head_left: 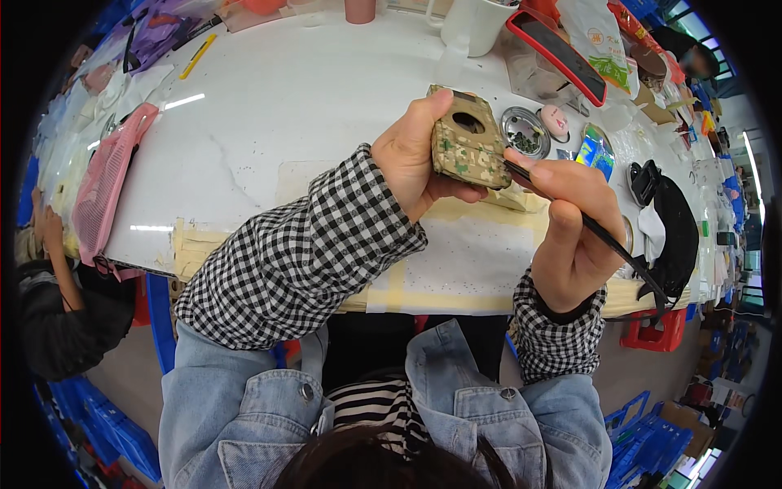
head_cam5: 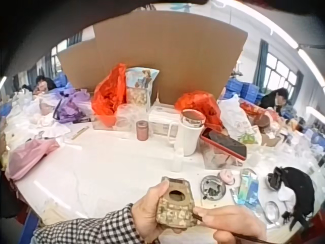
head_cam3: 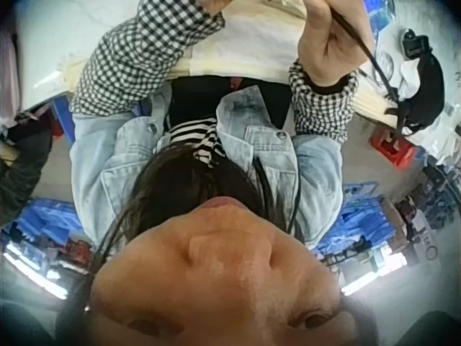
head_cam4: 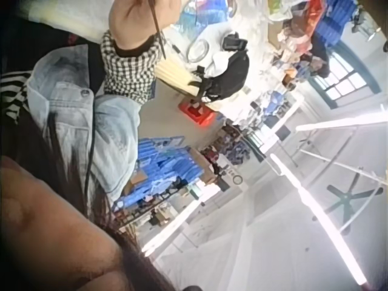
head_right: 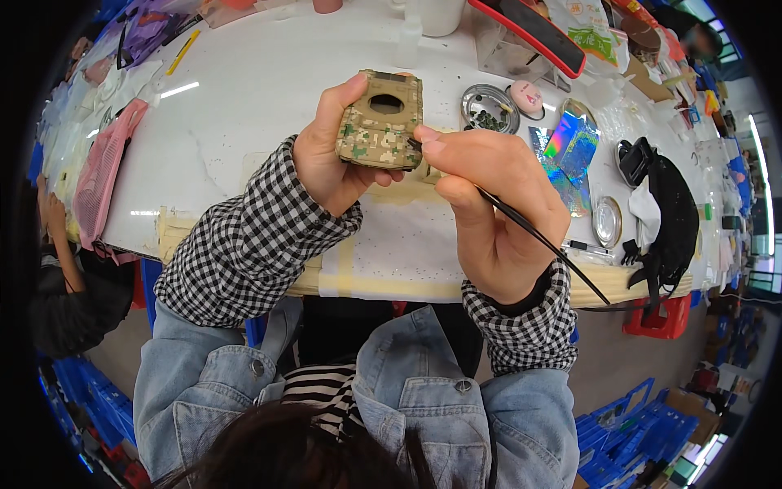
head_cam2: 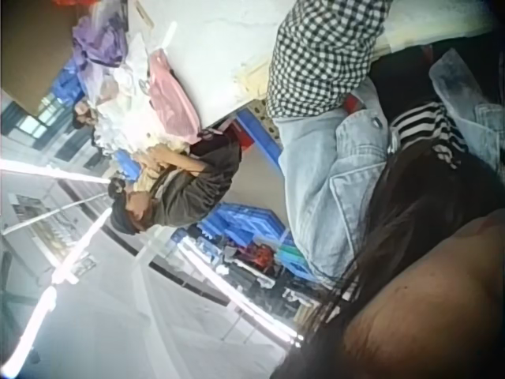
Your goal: Applying small components and holographic stickers to toy parts using a stylus and tweezers at a factory workbench.
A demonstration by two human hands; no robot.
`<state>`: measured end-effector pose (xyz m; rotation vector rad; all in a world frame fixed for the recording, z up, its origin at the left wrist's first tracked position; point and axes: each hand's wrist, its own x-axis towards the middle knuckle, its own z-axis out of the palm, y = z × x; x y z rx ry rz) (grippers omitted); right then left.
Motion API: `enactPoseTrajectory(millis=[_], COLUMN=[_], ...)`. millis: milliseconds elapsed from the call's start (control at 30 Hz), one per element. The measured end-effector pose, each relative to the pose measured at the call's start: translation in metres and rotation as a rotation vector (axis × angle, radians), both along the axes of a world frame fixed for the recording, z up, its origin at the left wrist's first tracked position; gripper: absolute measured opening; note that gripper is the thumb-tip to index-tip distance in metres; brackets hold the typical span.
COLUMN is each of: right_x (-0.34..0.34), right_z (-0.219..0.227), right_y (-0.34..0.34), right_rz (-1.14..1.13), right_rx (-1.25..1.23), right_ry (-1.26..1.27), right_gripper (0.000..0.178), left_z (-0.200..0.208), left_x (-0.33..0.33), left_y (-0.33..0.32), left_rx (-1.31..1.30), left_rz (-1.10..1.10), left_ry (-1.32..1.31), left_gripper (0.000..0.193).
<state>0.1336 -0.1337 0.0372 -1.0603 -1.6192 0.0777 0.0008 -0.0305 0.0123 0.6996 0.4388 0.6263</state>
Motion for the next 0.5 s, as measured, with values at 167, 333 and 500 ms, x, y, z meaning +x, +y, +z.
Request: enactPoseTrajectory(millis=[167, 333, 500], right_x=[-0.0008, -0.0008, -0.0005], right_z=[-0.0014, -0.0012, 0.0008], right_y=[0.0010, 0.0004, -0.0006], right_rz=[-0.017, -0.024, -0.009], right_rx=[0.001, -0.002, -0.011], right_ry=[-0.012, -0.022, -0.020], right_gripper=[0.013, 0.013, 0.014], left_z=[-0.0013, -0.0001, -0.0017], left_x=[0.0009, 0.0005, 0.0003], left_y=[0.0001, -0.0007, -0.0002], left_rx=[-0.007, -0.005, 0.006], left_rz=[0.006, 0.019, 0.008], left_ry=[-0.006, 0.014, 0.006], left_gripper=[0.051, 0.051, 0.051])
